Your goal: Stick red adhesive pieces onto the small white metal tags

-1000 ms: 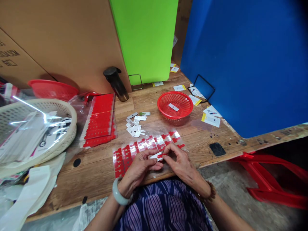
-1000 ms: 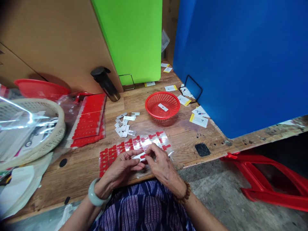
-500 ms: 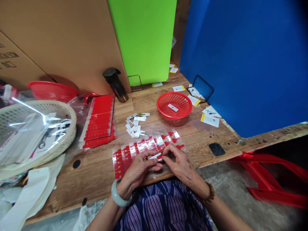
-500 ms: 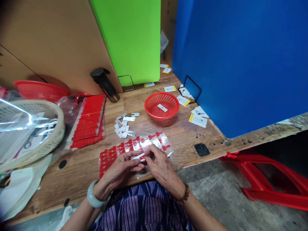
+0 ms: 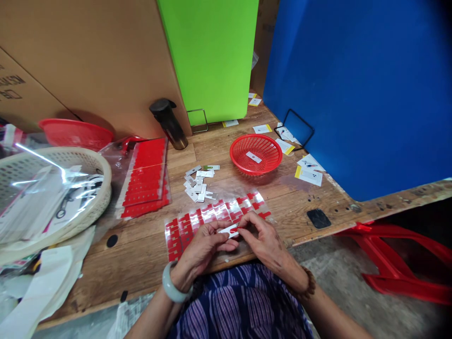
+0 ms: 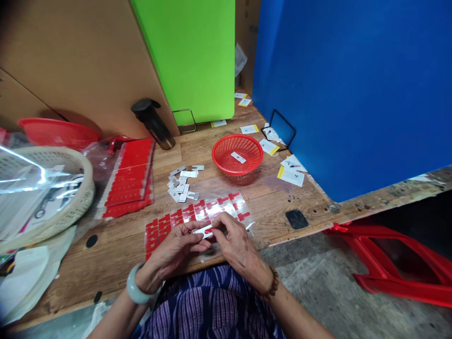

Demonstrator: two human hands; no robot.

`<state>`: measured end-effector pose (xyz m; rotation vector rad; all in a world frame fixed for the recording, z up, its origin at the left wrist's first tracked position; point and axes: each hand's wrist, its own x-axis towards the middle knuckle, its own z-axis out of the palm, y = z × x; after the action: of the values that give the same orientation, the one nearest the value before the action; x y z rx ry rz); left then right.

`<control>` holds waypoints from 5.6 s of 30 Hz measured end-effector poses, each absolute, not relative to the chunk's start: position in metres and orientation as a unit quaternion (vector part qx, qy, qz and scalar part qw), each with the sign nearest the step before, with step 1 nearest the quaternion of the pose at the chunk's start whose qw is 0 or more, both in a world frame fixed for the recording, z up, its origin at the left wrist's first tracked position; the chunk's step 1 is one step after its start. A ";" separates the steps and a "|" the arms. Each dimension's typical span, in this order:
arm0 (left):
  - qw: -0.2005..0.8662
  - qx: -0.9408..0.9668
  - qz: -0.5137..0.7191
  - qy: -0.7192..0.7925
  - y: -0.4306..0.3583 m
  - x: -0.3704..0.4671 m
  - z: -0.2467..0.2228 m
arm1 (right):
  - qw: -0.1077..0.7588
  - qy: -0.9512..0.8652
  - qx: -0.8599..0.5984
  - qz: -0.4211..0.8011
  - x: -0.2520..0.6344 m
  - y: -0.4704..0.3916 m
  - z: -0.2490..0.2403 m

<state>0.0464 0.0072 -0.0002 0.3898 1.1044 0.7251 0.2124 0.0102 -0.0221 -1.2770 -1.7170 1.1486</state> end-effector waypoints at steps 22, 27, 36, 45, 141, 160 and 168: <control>0.707 0.250 0.378 0.543 0.008 0.051 -0.013 | 0.360 -0.629 -0.503 0.471 0.206 0.009 -0.021; 0.662 0.290 0.390 0.570 0.007 0.052 -0.011 | 0.380 -0.599 -0.528 0.467 0.200 0.005 -0.011; 0.692 0.265 0.384 0.551 0.008 0.051 -0.007 | 0.380 -0.564 -0.531 0.506 0.203 0.009 -0.015; 0.715 0.232 0.378 0.541 0.005 0.049 -0.005 | 0.372 -0.605 -0.544 0.446 0.201 0.013 -0.022; 0.674 0.158 0.491 0.529 -0.001 0.025 -0.056 | 0.212 -0.721 -0.522 0.404 0.144 0.162 -0.021; 0.734 0.189 0.429 0.492 -0.003 0.037 0.001 | 0.355 -0.396 -0.287 0.797 0.194 0.044 -0.036; 0.797 0.159 0.391 0.432 -0.006 0.043 -0.004 | 0.394 -0.409 -0.311 0.762 0.203 0.025 -0.048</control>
<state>0.0432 -0.0063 -0.0041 0.3421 0.9287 0.8393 0.2030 0.0248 -0.0483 -0.7882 -1.0375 1.9332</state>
